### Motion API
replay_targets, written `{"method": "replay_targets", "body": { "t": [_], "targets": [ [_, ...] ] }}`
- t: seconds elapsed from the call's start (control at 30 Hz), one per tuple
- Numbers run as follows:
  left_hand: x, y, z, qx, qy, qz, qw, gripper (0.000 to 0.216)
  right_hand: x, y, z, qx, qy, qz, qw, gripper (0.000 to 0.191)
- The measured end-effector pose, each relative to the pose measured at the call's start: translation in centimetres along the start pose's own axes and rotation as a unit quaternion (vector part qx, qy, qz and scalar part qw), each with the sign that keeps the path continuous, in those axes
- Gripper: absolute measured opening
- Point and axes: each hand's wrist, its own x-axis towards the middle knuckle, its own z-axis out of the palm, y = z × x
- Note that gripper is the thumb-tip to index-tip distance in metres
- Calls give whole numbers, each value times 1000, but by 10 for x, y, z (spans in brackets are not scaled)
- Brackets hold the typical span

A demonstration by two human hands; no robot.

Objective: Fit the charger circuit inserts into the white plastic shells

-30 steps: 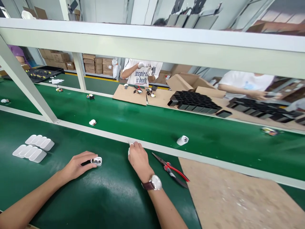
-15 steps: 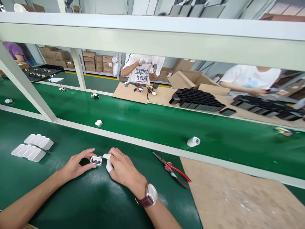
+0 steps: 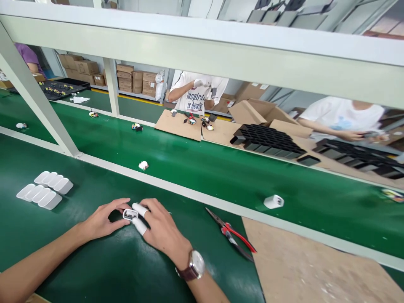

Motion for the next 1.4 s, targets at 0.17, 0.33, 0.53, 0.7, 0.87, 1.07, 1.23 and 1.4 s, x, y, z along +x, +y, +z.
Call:
{"method": "replay_targets", "body": {
  "t": [0.17,0.33,0.53,0.7,0.87,1.07,1.23,1.4],
  "targets": [
    [0,1,0,-3,-10,-2,1000,63,6,-21,8,17,-17,-24,999,33],
    [-2,-2,1,5,-20,-2,1000,60,8,-24,6,-24,-65,-8,998,32],
    [-4,-3,2,4,-18,-17,1000,62,3,-5,-2,70,-39,17,997,42],
    [0,1,-1,28,-15,3,999,42,-4,21,-13,-16,-52,72,996,26],
    [3,1,-3,54,-25,102,993,25,-6,31,-7,-69,-75,79,992,20],
    [15,6,-16,62,16,8,998,41,-8,42,17,-72,-7,78,994,16],
    [92,6,-20,130,-6,66,989,40,-10,45,28,-79,24,86,993,19],
    [191,-9,22,168,-83,89,978,51,-9,46,26,-103,4,88,991,19]
  ]
}}
